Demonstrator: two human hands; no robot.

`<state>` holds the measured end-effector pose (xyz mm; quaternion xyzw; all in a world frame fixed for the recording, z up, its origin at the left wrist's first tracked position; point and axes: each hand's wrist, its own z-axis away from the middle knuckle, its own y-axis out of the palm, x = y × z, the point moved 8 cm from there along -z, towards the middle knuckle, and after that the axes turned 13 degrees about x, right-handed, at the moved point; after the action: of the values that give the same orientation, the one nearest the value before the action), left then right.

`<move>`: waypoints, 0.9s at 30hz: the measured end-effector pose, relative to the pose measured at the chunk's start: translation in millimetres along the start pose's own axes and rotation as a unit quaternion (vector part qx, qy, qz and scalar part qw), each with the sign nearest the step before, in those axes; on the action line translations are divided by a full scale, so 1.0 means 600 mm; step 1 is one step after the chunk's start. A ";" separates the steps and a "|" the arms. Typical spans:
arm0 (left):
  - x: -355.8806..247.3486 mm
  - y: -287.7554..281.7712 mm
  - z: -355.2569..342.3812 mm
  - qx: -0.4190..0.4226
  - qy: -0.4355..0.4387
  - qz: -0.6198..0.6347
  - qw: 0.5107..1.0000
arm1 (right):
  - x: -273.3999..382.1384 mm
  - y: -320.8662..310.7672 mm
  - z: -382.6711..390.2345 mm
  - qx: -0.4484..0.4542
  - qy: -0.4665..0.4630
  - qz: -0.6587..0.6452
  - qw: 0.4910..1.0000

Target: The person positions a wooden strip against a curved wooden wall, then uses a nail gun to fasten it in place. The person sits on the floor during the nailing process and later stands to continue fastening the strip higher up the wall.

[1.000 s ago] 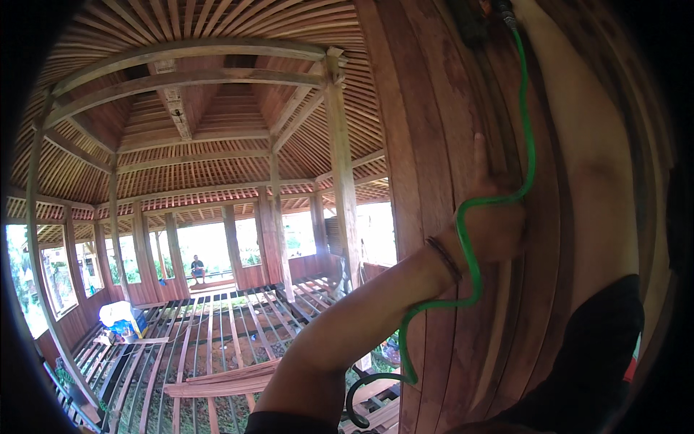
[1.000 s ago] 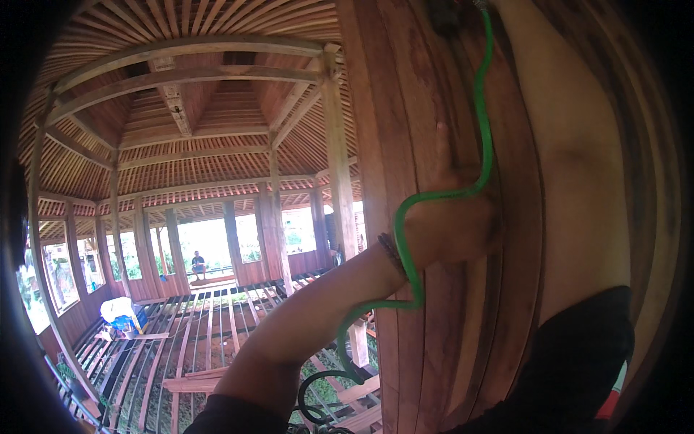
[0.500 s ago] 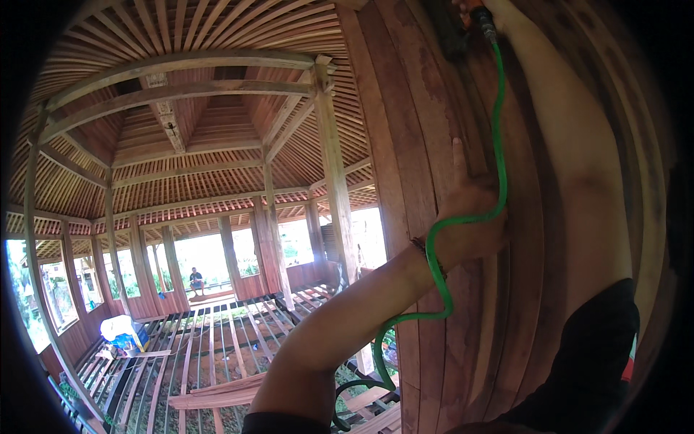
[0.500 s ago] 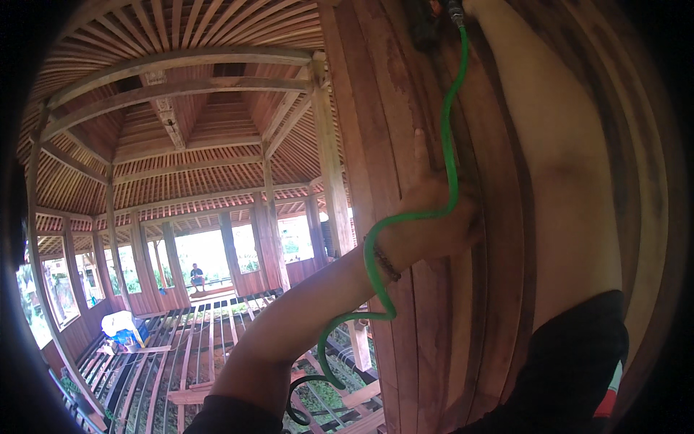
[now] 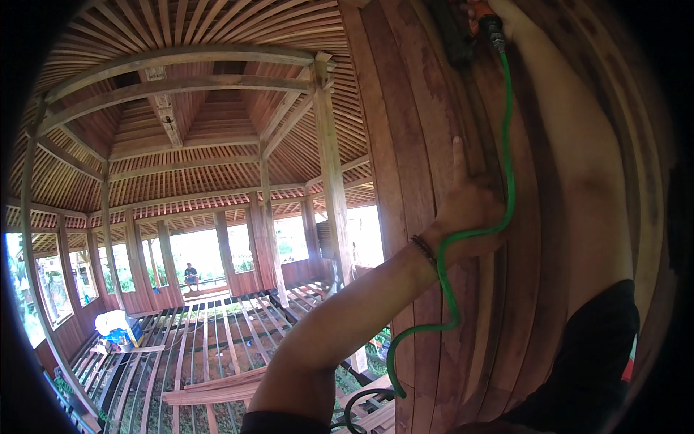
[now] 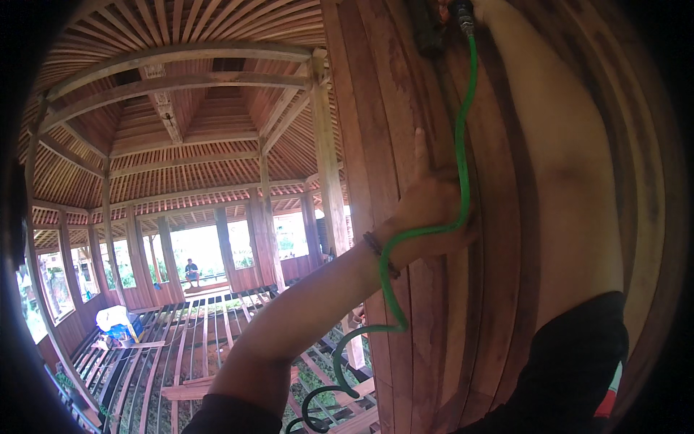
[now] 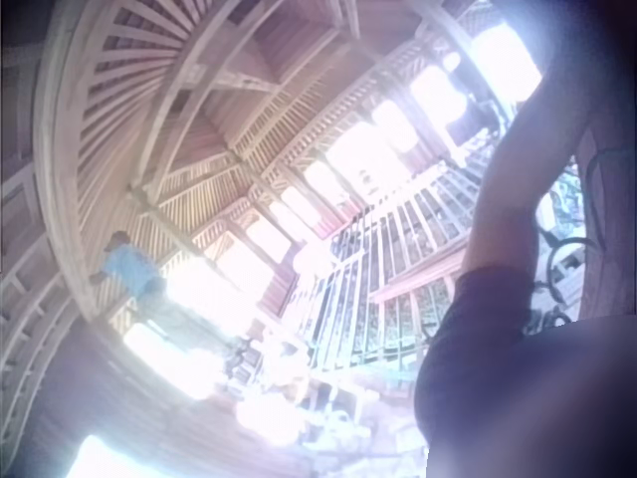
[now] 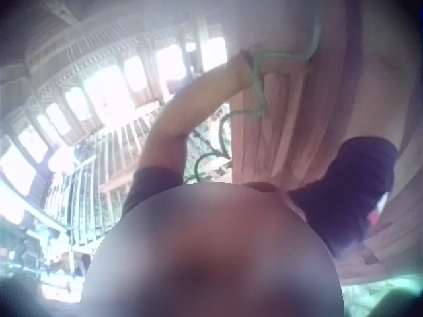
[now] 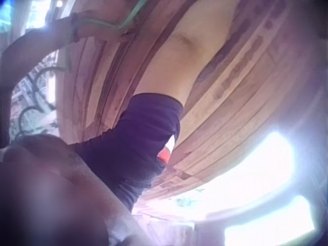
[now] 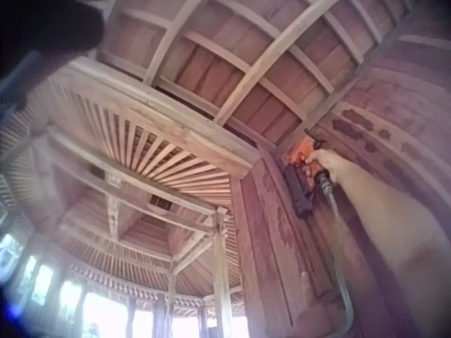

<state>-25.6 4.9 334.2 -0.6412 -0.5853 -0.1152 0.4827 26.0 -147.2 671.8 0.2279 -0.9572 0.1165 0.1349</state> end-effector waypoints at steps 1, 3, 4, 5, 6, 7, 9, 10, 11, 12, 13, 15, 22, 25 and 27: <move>0.002 0.003 -0.001 0.004 0.002 0.006 1.000 | 0.002 0.003 -0.002 0.015 -0.005 0.002 1.000; 0.007 0.009 -0.004 0.016 0.001 0.014 1.000 | -0.004 -0.001 -0.005 0.002 0.022 -0.016 1.000; 0.007 0.010 -0.004 0.013 0.003 0.023 1.000 | -0.007 -0.003 -0.006 -0.005 0.035 -0.025 0.999; 0.007 0.011 -0.004 0.012 0.002 0.026 1.000 | -0.003 -0.005 -0.007 -0.006 0.021 -0.016 1.000; 0.007 0.009 -0.004 0.005 0.000 0.021 1.000 | 0.001 -0.006 -0.008 -0.007 0.007 -0.007 1.000; 0.007 0.007 -0.002 0.001 -0.003 0.033 0.999 | 0.004 -0.007 -0.009 -0.009 -0.006 0.001 1.000; 0.004 0.000 0.002 -0.014 -0.010 0.038 0.999 | 0.001 -0.003 -0.012 0.013 0.001 -0.001 1.000; 0.004 -0.001 0.004 -0.008 -0.014 0.042 0.999 | -0.001 0.000 -0.014 0.024 0.004 -0.003 1.000; 0.003 0.000 0.005 0.006 -0.017 0.045 0.999 | -0.001 -0.003 -0.014 0.016 0.002 0.005 1.000; 0.003 0.001 0.007 0.016 -0.019 0.044 0.999 | -0.001 -0.004 -0.014 0.008 0.000 0.012 1.000; 0.002 -0.001 0.010 0.014 -0.018 0.049 0.999 | 0.000 -0.005 -0.013 -0.001 -0.002 0.020 1.000; -0.002 -0.003 0.017 0.002 -0.016 0.051 0.999 | 0.004 -0.007 -0.008 -0.019 -0.012 0.030 0.999; 0.008 0.007 0.016 -0.120 0.047 0.120 0.984 | -0.005 -0.004 0.014 -0.049 0.000 -0.016 0.999; 0.011 0.009 0.006 -0.165 0.077 0.138 0.974 | -0.004 -0.006 0.016 -0.059 -0.007 0.019 0.998; 0.010 0.013 0.008 -0.165 0.054 0.102 0.979 | -0.015 -0.004 0.012 -0.042 0.019 0.001 0.999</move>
<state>-19.1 13.2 332.3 -0.7615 -0.4624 -0.1950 0.4102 33.1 -147.9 662.5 0.2185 -0.9588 0.0807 0.1624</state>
